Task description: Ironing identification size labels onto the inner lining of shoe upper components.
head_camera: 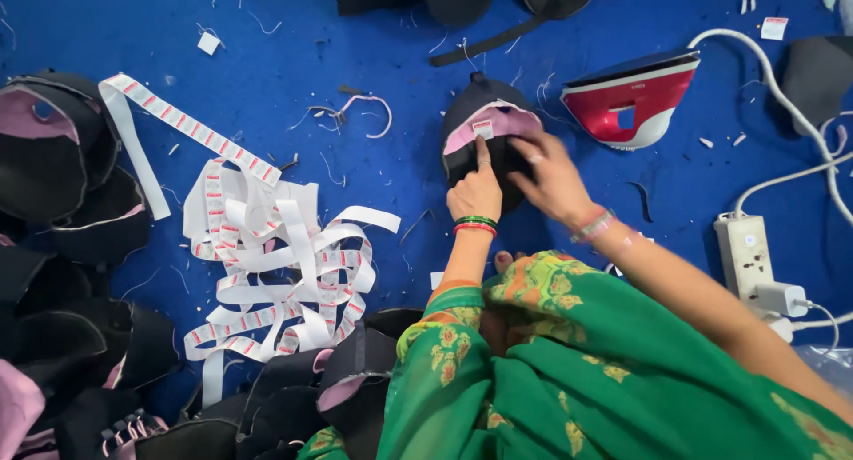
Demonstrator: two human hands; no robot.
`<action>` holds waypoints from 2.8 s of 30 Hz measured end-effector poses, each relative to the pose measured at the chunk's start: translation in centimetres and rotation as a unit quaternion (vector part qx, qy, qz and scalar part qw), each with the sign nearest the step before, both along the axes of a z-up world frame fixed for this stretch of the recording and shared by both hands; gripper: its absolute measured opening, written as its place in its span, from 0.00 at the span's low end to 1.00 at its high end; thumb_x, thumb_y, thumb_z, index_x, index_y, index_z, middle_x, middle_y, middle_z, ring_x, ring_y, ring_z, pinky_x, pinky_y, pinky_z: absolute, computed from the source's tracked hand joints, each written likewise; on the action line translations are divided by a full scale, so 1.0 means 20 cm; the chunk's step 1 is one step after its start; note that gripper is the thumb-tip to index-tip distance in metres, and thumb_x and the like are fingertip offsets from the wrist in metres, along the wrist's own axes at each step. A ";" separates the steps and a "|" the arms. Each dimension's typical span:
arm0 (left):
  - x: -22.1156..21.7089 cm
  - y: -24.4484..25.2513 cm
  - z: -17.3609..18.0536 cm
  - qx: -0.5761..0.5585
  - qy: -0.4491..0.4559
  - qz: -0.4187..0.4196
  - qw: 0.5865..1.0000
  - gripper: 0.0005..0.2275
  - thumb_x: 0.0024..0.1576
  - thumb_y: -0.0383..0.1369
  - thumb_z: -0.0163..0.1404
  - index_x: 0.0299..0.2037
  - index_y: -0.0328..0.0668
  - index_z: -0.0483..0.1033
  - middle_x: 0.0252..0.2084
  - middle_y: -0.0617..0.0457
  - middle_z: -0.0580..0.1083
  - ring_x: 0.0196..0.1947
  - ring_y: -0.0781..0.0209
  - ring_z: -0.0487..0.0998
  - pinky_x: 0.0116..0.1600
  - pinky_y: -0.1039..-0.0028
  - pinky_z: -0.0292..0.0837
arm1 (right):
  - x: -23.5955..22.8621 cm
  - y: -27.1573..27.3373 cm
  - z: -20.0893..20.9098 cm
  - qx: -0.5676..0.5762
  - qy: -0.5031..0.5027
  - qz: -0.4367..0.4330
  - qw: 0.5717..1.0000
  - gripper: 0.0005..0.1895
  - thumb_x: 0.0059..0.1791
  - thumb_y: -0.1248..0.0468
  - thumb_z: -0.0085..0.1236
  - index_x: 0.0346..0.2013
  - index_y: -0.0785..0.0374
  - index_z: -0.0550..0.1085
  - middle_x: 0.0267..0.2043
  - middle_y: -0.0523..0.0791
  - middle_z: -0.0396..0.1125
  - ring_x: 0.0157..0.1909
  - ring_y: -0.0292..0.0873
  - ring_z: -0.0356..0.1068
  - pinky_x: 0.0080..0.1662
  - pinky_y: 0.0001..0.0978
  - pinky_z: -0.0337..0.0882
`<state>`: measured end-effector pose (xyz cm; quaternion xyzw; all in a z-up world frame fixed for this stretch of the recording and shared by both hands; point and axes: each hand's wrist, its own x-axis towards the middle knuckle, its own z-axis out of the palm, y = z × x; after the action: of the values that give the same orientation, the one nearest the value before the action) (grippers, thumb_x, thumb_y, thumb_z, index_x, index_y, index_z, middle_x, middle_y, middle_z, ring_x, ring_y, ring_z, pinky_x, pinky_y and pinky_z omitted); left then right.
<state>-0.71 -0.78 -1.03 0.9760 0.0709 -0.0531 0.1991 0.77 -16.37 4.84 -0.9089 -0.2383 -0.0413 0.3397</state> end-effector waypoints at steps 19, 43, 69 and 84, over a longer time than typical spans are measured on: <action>-0.01 -0.01 -0.02 0.036 0.000 -0.015 0.999 0.32 0.58 0.31 0.44 0.76 0.50 0.52 0.24 0.45 0.79 0.23 0.48 0.82 0.29 0.57 0.77 | 0.03 -0.40 0.43 0.100 0.002 -0.205 0.974 0.17 0.57 0.61 0.69 0.51 0.70 0.73 0.44 0.53 0.75 0.47 0.46 0.77 0.49 0.39 0.77; -0.08 0.08 0.12 -0.099 0.043 0.011 0.994 0.32 0.58 0.36 0.43 0.76 0.64 0.49 0.31 0.37 0.79 0.31 0.36 0.82 0.39 0.47 0.77 | 0.14 0.13 0.59 -0.295 0.092 0.008 0.951 0.26 0.50 0.47 0.56 0.56 0.61 0.71 0.40 0.57 0.74 0.39 0.61 0.75 0.38 0.54 0.75; -0.06 0.22 -0.05 -0.346 -0.157 0.061 0.923 0.34 0.52 0.22 0.53 0.72 0.53 0.61 0.66 0.35 0.67 0.62 0.33 0.71 0.63 0.58 0.70 | 0.06 0.14 0.62 -0.324 0.128 0.089 0.933 0.25 0.50 0.47 0.55 0.56 0.57 0.70 0.39 0.56 0.75 0.41 0.61 0.76 0.41 0.54 0.74; -0.05 0.19 -0.13 -0.324 -0.178 0.058 0.927 0.31 0.53 0.23 0.54 0.70 0.50 0.63 0.67 0.34 0.67 0.63 0.34 0.71 0.65 0.59 0.69 | 0.35 0.26 0.43 -0.259 0.146 0.029 0.954 0.25 0.52 0.47 0.56 0.55 0.61 0.70 0.44 0.58 0.74 0.44 0.63 0.74 0.44 0.54 0.74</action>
<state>-1.63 2.99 -3.73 0.8457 0.0692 0.1131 0.5169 7.68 -11.13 13.47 -0.9544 -0.2147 0.1652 0.1251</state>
